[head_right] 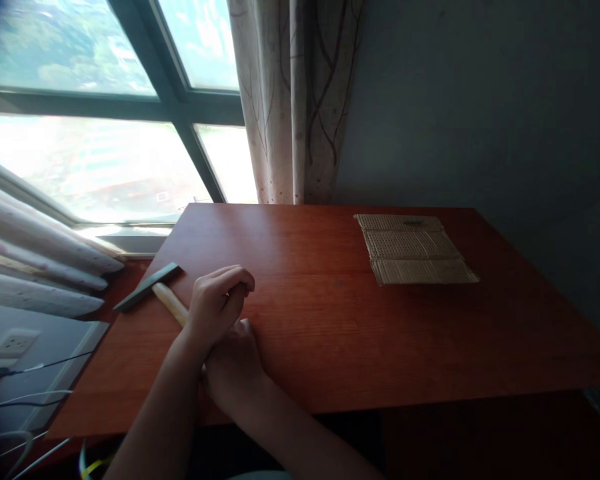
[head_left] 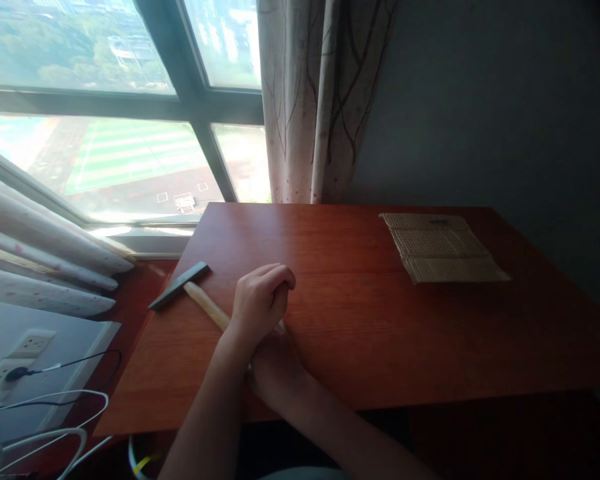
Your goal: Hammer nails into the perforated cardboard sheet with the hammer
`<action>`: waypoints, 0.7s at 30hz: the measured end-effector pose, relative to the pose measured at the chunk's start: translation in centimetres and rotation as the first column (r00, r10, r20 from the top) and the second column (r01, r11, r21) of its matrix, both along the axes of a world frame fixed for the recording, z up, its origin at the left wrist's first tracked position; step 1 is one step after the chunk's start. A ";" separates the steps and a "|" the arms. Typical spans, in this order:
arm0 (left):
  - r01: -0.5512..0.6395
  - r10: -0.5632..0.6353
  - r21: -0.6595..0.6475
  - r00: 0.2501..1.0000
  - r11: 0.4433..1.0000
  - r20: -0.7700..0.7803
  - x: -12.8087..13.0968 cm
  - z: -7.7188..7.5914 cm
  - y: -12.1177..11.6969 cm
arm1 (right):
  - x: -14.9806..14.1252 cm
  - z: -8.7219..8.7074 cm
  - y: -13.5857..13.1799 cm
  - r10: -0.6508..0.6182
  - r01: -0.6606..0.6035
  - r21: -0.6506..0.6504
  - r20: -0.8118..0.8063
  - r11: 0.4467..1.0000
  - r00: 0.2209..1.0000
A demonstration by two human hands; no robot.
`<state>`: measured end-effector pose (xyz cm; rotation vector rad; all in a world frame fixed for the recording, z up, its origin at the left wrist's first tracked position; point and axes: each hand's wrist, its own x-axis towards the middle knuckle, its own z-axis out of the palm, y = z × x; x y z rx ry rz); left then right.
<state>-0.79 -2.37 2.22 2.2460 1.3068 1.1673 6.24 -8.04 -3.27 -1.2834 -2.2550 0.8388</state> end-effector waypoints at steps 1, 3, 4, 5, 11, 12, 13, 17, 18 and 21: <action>0.002 -0.002 -0.018 1.000 1.000 -0.012 0.1 -0.1 0.1 | 0.1 0.2 0.0 -0.002 0.002 -0.006 0.012 1.000 1.000; 0.010 -0.013 -0.062 0.999 0.998 -0.041 0.2 -0.2 0.2 | 0.4 0.7 -0.2 -0.011 0.011 0.000 0.030 1.000 0.999; 0.016 -0.021 -0.088 0.998 0.996 -0.060 0.3 -0.3 0.3 | 0.6 0.9 -0.3 -0.004 0.003 0.017 0.026 1.000 1.000; 0.023 -0.032 -0.116 0.996 0.993 -0.082 0.4 -0.5 0.3 | 1.0 1.0 -0.4 0.013 -0.014 0.037 0.011 0.999 1.000; 0.080 -0.145 -0.230 0.949 0.970 -0.279 1.7 -1.9 0.5 | 6.4 0.6 -0.8 0.042 -0.049 -0.025 -0.208 0.998 0.977; 0.085 -0.160 -0.240 0.936 0.967 -0.313 2.0 -2.1 0.5 | 8.1 0.8 -0.8 -0.014 0.012 -0.012 -0.257 1.000 0.966; 0.092 -0.177 -0.249 0.922 0.964 -0.345 2.3 -2.3 0.4 | 10.0 1.2 -0.7 -0.050 0.052 0.000 -0.285 0.999 0.957; 0.142 -0.267 -0.285 0.842 0.948 -0.469 3.4 -2.9 0.1 | 19.2 4.3 0.4 -0.306 0.353 0.103 -0.320 0.930 0.897; 0.151 -0.285 -0.296 0.825 0.943 -0.488 3.7 -3.0 0.0 | 21.7 5.1 1.1 -0.390 0.452 0.154 -0.318 0.878 0.865; 0.162 -0.317 -0.329 0.805 0.930 -0.502 4.1 -3.5 -0.1 | 29.2 6.8 4.2 -0.604 0.665 0.310 -0.278 0.680 0.747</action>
